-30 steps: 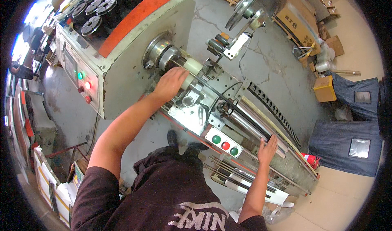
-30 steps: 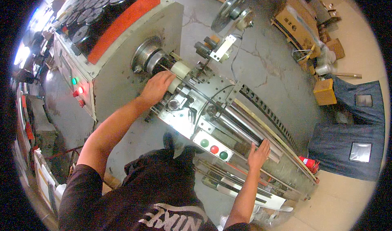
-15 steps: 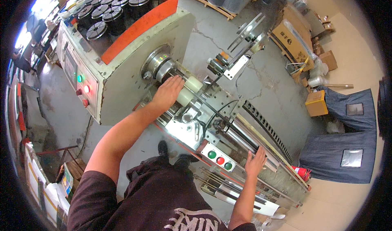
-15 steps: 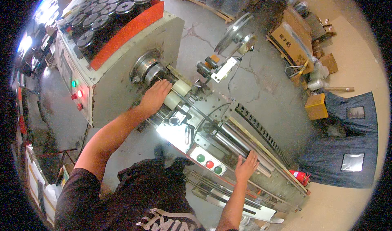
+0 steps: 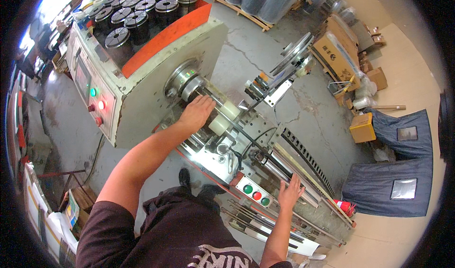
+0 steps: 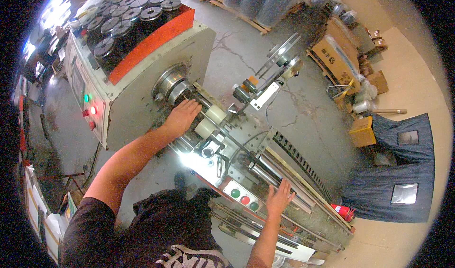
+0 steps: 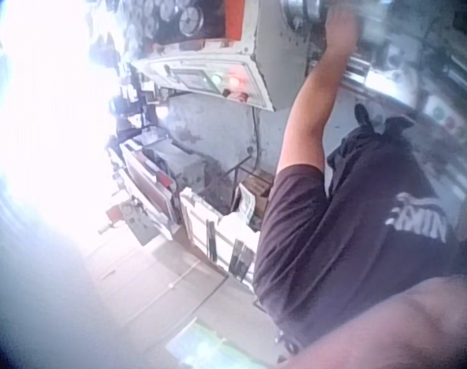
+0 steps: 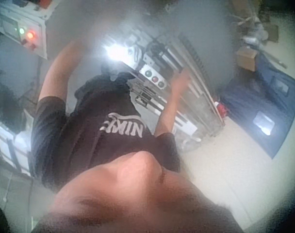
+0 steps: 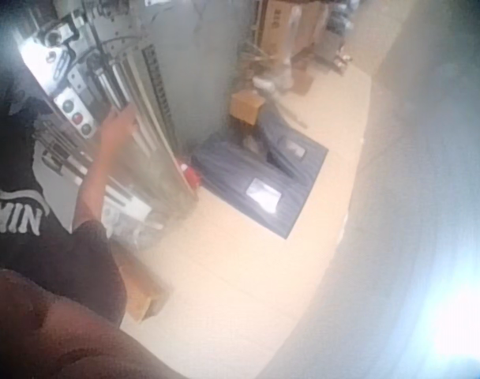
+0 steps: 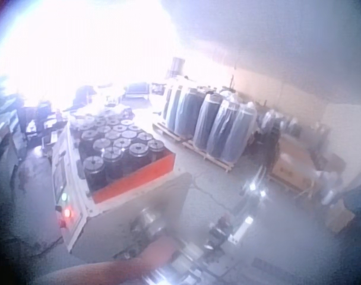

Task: The person operates an industrial slitting or winding machine, threading material through rollers and securing it to a spindle. They use their hands to guide the thin material, adjust the alignment of the rolls, and press buttons on a control panel to manage the machine's operation.

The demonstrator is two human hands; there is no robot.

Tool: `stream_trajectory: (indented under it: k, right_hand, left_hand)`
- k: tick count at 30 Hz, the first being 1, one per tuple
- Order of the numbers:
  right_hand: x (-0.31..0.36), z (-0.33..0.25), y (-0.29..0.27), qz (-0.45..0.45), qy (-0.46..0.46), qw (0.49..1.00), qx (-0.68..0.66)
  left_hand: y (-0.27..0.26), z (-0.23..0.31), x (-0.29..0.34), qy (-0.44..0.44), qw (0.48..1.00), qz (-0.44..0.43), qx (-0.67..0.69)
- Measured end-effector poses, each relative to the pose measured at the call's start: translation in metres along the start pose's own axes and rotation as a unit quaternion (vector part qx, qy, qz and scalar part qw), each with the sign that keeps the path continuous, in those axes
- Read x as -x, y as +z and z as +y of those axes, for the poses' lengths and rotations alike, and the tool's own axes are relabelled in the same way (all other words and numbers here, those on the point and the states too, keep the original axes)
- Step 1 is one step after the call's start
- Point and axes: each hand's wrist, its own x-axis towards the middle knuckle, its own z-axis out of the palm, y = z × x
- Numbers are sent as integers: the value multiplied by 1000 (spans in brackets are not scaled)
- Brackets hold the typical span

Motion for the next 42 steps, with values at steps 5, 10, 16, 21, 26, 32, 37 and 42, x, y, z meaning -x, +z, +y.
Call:
stream_trajectory:
  k: [5,10,16,21,26,32,37,42]
  right_hand:
    - [1,-10,1,15,-11,1000,6]
    - [3,-23,-3,22,-8,1000,1]
    - [6,-25,1,36,4,999,12]
    - [4,-26,3,32,25,999,3]
    - [6,-27,1,26,51,998,1]
    - [8,-17,8,38,68,997,17]
    - [9,-21,3,35,72,997,18]
    - [9,-17,8,41,68,996,32]
  left_hand:
    - [-1,-8,-9,-2,999,-37,19]
    - [2,-15,-15,6,998,-51,36]
    - [12,-19,-18,20,997,-37,62]
    - [25,-33,-22,23,998,-11,63]
    - [17,-41,-31,19,995,-86,55]
    - [26,-55,-33,35,991,-68,107]
    - [24,-55,-34,39,991,-87,93]
    - [34,-47,-37,62,988,-60,127]
